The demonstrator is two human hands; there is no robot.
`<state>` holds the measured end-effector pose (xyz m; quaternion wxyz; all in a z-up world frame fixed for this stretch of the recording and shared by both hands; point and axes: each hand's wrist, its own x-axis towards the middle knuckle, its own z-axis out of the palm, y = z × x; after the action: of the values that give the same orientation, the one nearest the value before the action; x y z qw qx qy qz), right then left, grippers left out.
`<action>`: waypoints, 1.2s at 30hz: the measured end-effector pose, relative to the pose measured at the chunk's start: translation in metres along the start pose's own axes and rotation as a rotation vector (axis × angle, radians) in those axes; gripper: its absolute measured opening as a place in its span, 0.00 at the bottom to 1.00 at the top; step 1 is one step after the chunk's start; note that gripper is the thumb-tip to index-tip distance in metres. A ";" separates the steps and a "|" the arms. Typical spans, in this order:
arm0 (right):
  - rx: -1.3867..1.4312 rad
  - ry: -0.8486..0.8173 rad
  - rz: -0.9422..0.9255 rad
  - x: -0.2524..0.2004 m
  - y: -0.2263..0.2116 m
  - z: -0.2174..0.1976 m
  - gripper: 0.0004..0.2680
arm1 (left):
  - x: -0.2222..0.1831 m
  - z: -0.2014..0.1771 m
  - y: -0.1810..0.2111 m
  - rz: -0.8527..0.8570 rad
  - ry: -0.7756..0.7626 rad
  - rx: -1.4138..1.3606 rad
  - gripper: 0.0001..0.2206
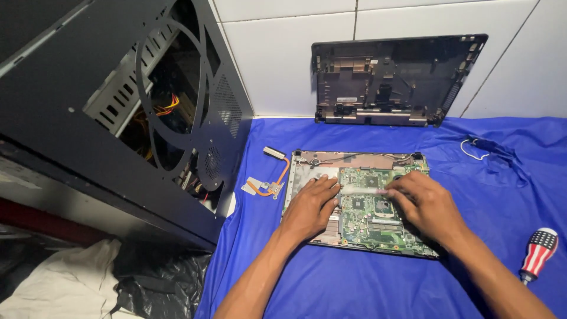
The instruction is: Cleaning a laptop motherboard using a cotton swab to remove dust and debris from the components.
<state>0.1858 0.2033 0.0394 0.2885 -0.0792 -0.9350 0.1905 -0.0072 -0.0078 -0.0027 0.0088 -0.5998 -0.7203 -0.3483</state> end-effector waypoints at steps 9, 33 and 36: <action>-0.013 -0.005 0.051 0.014 0.028 0.009 0.05 | -0.001 -0.002 0.003 -0.013 -0.004 -0.010 0.16; 0.151 -0.155 0.028 -0.019 0.027 -0.034 0.04 | 0.000 -0.005 0.006 -0.038 -0.024 -0.020 0.16; 0.042 -0.073 0.009 -0.014 0.013 -0.038 0.04 | 0.001 -0.005 0.006 -0.020 -0.007 -0.005 0.16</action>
<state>0.2194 0.2237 0.0560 0.2548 -0.0701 -0.9404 0.2139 -0.0042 -0.0093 0.0050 0.0012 -0.5937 -0.7255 -0.3481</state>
